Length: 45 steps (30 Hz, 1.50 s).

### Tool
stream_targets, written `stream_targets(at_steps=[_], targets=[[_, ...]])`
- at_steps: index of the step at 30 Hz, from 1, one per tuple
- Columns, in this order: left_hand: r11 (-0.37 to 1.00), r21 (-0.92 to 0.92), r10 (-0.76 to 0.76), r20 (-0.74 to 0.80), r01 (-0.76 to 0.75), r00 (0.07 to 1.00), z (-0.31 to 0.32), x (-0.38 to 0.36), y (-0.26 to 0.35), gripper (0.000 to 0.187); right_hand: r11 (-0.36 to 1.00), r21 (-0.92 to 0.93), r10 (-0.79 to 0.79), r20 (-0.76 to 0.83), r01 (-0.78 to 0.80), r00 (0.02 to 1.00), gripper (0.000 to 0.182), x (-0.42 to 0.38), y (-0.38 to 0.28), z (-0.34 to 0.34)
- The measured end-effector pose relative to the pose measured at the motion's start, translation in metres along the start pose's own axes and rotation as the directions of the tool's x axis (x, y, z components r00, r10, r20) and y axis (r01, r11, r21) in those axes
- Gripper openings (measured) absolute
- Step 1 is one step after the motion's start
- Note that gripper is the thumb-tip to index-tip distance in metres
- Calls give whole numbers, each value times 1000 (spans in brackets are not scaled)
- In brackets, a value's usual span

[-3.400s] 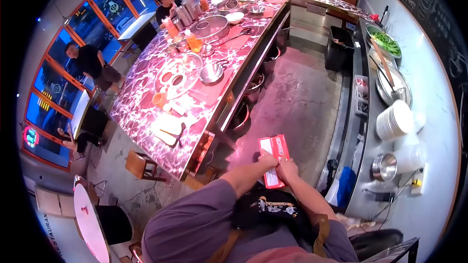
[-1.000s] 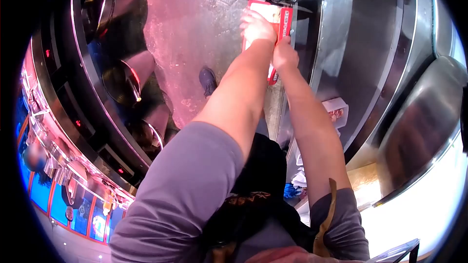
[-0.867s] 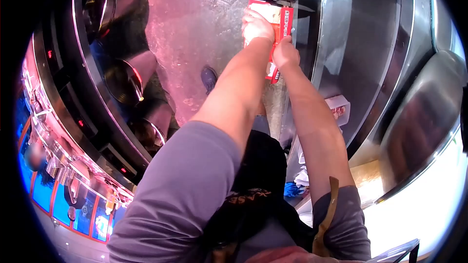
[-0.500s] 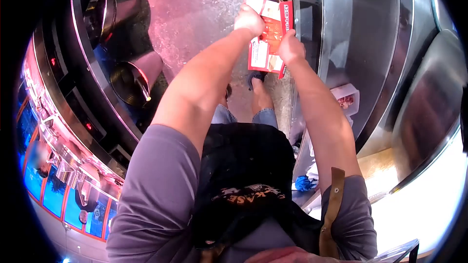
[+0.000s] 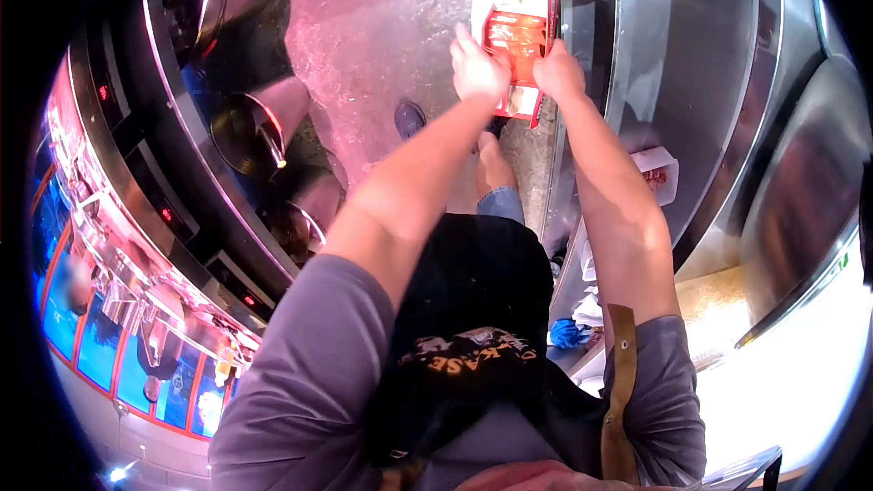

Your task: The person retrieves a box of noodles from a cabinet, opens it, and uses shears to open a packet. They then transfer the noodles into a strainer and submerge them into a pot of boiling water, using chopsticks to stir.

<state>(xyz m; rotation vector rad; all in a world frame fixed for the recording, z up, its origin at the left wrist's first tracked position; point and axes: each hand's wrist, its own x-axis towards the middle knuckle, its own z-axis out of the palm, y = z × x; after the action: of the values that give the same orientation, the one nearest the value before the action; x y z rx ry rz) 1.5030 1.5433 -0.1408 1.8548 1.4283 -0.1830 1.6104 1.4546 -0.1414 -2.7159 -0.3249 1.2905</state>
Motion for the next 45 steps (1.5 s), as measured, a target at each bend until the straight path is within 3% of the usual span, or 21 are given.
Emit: stream_targets(at_steps=[3, 7, 9, 10, 13, 15, 18, 21, 23, 25, 27, 31, 33, 34, 35, 37, 38, 41, 42, 44, 45], targets=[[947, 190, -263, 2, 258, 965, 14, -35, 2, 101, 992, 83, -92, -33, 94, 995, 43, -8, 4, 0], [935, 288, -249, 127, 205, 960, 24, -23, -13, 98, 997, 47, -51, -44, 53, 998, 43, -7, 6, 7], [932, 352, -133, 103, 89, 986, 26, -27, -19, 95, 1000, 8, -27, -63, 28, 998, 37, -5, 7, 11], [914, 399, -137, 146, 68, 980, 21, -28, -14, 82, 1000, -4, -26, -38, 26, 999, 39, -4, 7, 10], [862, 453, -309, 117, 226, 944, 28, -14, 0, 72, 999, -35, -4, -35, 2, 999, 43, -5, 0, 14], [848, 485, -319, 145, 214, 937, 30, -16, 0, 62, 998, -63, 9, -46, -11, 999, 43, -2, -2, 15], [920, 392, -136, 316, 2, 939, 21, -18, -10, 51, 997, -35, 60, -82, -63, 995, 41, 9, 9, 16], [915, 392, -102, 464, -100, 880, 8, -8, -17, 51, 997, -72, 10, -103, -17, 995, 35, 22, 25, 8], [924, 374, -95, 436, -84, 895, -3, 0, -26, 43, 996, -85, 25, -97, -33, 995, 34, 22, 22, 4], [952, 174, 116, 553, -250, 825, -15, 15, -45, 36, 998, -44, 46, -61, -49, 997, 35, 20, 25, 1], [954, 99, 179, 563, -281, 806, -17, 14, -54, 32, 993, -112, 20, -102, -32, 995, 39, 20, 34, 3], [987, 72, 106, 369, -143, 923, 0, -1, -73, 31, 992, -116, 44, -74, -52, 996, 50, 5, 23, 3], [916, -351, 13, 513, 196, 858, -7, 9, -92, 27, 998, 20, -43, -340, 53, 939, 56, -10, 12, 5], [846, -402, -90, 540, 351, 837, -11, 7, -95, 25, 960, -136, -278, -548, 243, 789, 57, -20, 6, 5], [840, -414, -88, 536, 352, 840, -13, 8, -97, 25, 940, -231, -341, -559, 253, 756, 59, -27, 3, 3], [621, -585, -99, 600, 521, 794, -11, 7, -104, 25, 767, -427, -641, -474, 480, 603, 48, -39, -3, 7], [661, -584, -43, 597, 471, 801, -10, 8, -109, 26, 677, -456, -731, -334, 577, 595, 32, -42, -7, 10], [644, -622, -1, 582, 445, 813, 10, 9, -116, 26, 667, -450, -698, -99, 594, 709, 25, -27, -3, 39], [743, -552, -37, 530, 378, 847, 12, 10, -117, 33, 653, -461, -707, -86, 601, 702, 25, -23, -5, 42], [757, -537, -74, 495, 371, 866, 14, 7, -121, 36, 738, -536, -508, -42, 409, 860, 24, -17, -7, 46], [784, -505, -105, 466, 361, 879, 5, 1, -120, 40, 728, -545, -513, -29, 417, 858, 24, -20, -6, 50]])
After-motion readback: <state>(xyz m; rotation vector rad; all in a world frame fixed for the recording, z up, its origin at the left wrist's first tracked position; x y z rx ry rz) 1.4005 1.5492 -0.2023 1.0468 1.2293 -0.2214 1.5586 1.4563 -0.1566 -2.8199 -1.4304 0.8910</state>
